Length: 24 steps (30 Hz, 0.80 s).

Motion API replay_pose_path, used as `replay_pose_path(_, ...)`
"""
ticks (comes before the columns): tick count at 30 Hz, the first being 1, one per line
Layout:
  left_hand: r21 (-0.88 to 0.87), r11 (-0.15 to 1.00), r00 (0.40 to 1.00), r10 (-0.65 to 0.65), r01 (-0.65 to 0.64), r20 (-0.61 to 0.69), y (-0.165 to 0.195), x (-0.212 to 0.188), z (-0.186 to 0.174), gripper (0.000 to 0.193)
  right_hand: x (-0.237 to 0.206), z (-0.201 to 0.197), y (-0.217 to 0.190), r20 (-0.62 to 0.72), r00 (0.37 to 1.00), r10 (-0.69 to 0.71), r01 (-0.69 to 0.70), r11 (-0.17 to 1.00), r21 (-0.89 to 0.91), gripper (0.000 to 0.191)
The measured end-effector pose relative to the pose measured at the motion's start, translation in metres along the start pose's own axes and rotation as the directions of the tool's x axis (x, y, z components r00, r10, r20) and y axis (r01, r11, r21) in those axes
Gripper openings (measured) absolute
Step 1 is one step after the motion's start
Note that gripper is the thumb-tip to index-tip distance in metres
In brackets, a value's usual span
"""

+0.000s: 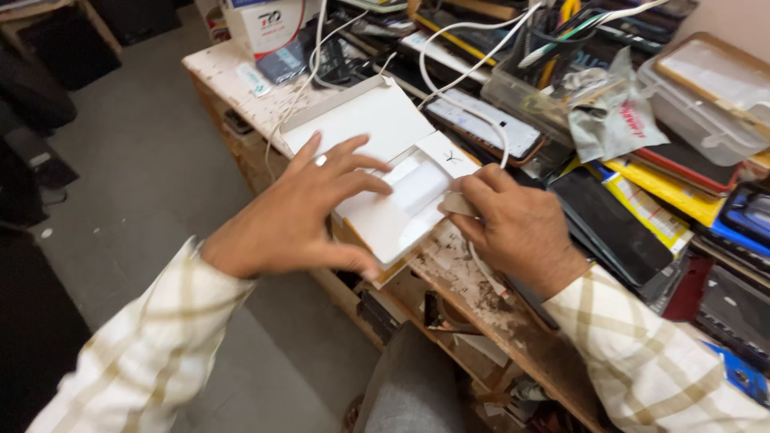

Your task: The person removes screws from a phone using a screwdriver, detaches internal covers, and then opens a shipping box to remove a new phone screen wrapped in bubble wrap.

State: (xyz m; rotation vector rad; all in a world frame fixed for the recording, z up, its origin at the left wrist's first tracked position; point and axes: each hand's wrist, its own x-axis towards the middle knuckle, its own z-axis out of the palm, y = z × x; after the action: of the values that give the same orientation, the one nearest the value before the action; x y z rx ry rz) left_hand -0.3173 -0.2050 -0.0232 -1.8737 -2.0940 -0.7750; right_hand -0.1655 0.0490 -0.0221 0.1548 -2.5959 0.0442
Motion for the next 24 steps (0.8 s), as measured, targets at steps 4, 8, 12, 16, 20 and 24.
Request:
replay_pose_path(4,0.014,0.996,0.993,-0.084,0.086,-0.078,0.007,-0.012,-0.008,0.057,-0.002,0.007,0.002,-0.034,0.998,0.058,-0.058,0.998,0.019,0.030)
replay_pose_path(8,0.283,0.959,0.989,0.046,-0.005,-0.137,0.007,-0.016,-0.006,0.027,0.009,0.002,0.015,-0.125,0.981,0.145,-0.090,0.925,0.370,0.034)
replay_pose_path(12,0.233,0.972,0.957,0.056,0.013,-0.285,0.004,-0.026,0.004,0.031,0.039,-0.026,0.058,0.232,0.846,0.481,-0.471,0.469,0.747,0.041)
replay_pose_path(16,0.185,0.970,0.886,-0.057,0.159,-0.460,0.001,-0.036,0.023,0.038,0.093,-0.065,0.102,0.087,0.913,0.398,-0.321,0.573,0.754,0.016)
replay_pose_path(20,0.092,0.957,0.829,-0.187,0.275,-0.528,0.003,-0.043,0.043,0.044,0.146,-0.093,0.115,-0.284,0.925,0.253,-0.017,0.774,0.632,0.016)
replay_pose_path(24,0.025,0.955,0.823,-0.242,0.297,-0.513,0.002,-0.044,0.051,0.054,0.169,-0.087,0.111,-0.462,0.853,0.242,-0.127,0.955,0.267,0.037)
